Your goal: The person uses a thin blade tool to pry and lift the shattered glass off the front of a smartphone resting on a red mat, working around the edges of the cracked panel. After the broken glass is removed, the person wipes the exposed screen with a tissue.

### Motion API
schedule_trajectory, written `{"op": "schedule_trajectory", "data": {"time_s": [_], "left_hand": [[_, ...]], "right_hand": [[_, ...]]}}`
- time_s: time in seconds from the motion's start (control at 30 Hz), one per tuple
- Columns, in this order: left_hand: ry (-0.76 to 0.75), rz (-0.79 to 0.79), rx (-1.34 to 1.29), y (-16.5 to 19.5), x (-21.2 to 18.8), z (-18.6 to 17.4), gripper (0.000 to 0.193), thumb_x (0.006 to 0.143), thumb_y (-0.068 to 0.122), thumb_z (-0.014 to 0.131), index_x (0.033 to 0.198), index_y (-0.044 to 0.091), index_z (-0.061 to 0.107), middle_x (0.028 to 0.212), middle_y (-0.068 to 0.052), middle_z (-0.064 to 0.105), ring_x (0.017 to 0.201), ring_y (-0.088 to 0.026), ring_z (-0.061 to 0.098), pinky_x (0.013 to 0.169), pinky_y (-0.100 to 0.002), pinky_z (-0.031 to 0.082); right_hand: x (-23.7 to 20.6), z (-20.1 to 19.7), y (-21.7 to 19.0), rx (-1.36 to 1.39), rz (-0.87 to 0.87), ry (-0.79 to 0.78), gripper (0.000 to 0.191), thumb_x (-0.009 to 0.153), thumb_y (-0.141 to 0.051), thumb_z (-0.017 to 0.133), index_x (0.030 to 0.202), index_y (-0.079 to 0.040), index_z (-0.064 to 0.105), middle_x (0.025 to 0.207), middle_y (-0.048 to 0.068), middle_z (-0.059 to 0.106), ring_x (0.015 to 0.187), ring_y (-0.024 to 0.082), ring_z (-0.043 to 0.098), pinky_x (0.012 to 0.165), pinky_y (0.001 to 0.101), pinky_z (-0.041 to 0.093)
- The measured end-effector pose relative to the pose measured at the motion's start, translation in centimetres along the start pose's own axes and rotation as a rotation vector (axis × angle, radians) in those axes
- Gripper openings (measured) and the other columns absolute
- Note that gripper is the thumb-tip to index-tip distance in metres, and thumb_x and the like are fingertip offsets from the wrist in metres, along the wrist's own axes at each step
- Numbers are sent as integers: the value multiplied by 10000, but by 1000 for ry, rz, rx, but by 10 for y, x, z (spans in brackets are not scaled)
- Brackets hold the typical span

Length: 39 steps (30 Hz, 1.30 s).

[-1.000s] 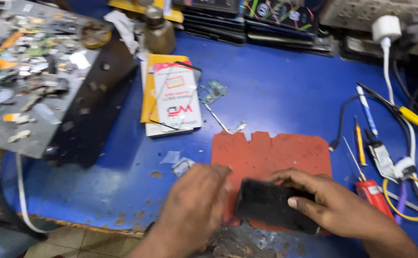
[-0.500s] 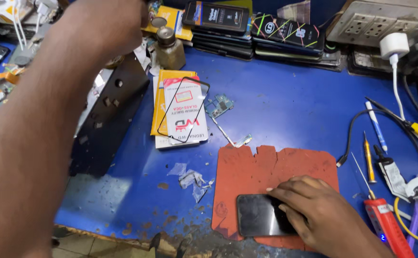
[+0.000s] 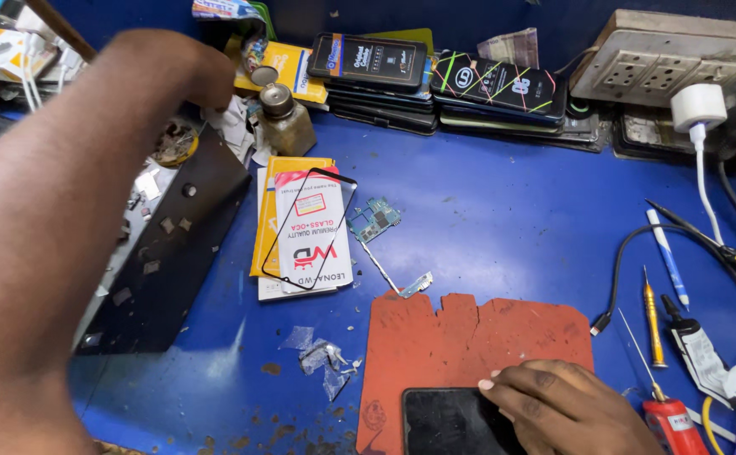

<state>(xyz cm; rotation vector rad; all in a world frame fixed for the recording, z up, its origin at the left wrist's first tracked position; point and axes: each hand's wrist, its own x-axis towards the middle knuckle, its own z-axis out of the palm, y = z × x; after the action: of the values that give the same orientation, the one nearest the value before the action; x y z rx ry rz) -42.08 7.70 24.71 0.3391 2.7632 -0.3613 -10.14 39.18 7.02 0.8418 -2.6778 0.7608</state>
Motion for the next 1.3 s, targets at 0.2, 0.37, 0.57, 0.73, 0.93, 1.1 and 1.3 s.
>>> {"op": "schedule_trajectory", "data": {"time_s": [0.2, 0.37, 0.57, 0.73, 0.93, 1.1, 1.3], "left_hand": [[4, -36, -56, -18, -10, -7, 395, 897, 282, 710, 1261, 139, 764, 1202, -172, 754, 1081, -378, 732, 924, -499, 568], [22, 111, 134, -10, -13, 8, 393, 880, 304, 741, 1228, 127, 787, 1197, -155, 759, 1079, -352, 724, 940, -480, 556], [-47, 29, -37, -2, -14, 4, 356, 858, 218, 765, 1199, 121, 792, 1124, -146, 783, 973, -339, 750, 857, -482, 592], [9, -5, -204, -26, -15, -15, 337, 839, 147, 784, 1175, 116, 796, 1064, -139, 803, 885, -329, 772, 789, -484, 623], [562, 350, -425, -43, -44, -3, 198, 938, 102, 703, 1118, 100, 785, 988, -96, 768, 852, -232, 729, 754, -400, 569], [760, 697, -738, 11, -105, 50, 173, 895, -73, 688, 1014, 45, 731, 925, -82, 735, 846, -187, 738, 745, -320, 571], [199, 889, -1198, 104, -144, 115, 178, 891, -55, 664, 1030, 49, 705, 970, -55, 738, 918, -147, 724, 809, -283, 574]], "right_hand": [[-1, -1, -2, 90, 37, -5, 393, 779, -118, 781, 1170, -109, 740, 1109, 31, 728, 1038, 205, 735, 840, 328, 592], [1, 5, -9, 69, 9, 36, 312, 804, -124, 781, 1114, -133, 750, 1070, 15, 734, 1017, 200, 739, 846, 338, 609], [1, 3, -9, 71, 106, 1, 300, 791, -94, 788, 1090, -117, 766, 1055, 31, 748, 960, 194, 758, 787, 329, 618], [4, -4, -6, 68, 97, 36, 309, 763, -82, 794, 1069, -105, 767, 1035, 51, 754, 938, 197, 769, 757, 316, 628], [13, -11, -17, 93, -2, 99, 327, 792, -38, 769, 1115, -80, 740, 1039, 51, 744, 973, 197, 768, 796, 302, 618], [23, -20, -33, 105, 184, 249, 315, 770, -15, 768, 1077, -75, 727, 1032, 67, 770, 981, 239, 780, 856, 335, 616], [54, -23, -34, 730, 336, 249, 582, 840, -98, 752, 1376, -23, 538, 1276, 116, 653, 1178, 202, 651, 987, 326, 552]]}}
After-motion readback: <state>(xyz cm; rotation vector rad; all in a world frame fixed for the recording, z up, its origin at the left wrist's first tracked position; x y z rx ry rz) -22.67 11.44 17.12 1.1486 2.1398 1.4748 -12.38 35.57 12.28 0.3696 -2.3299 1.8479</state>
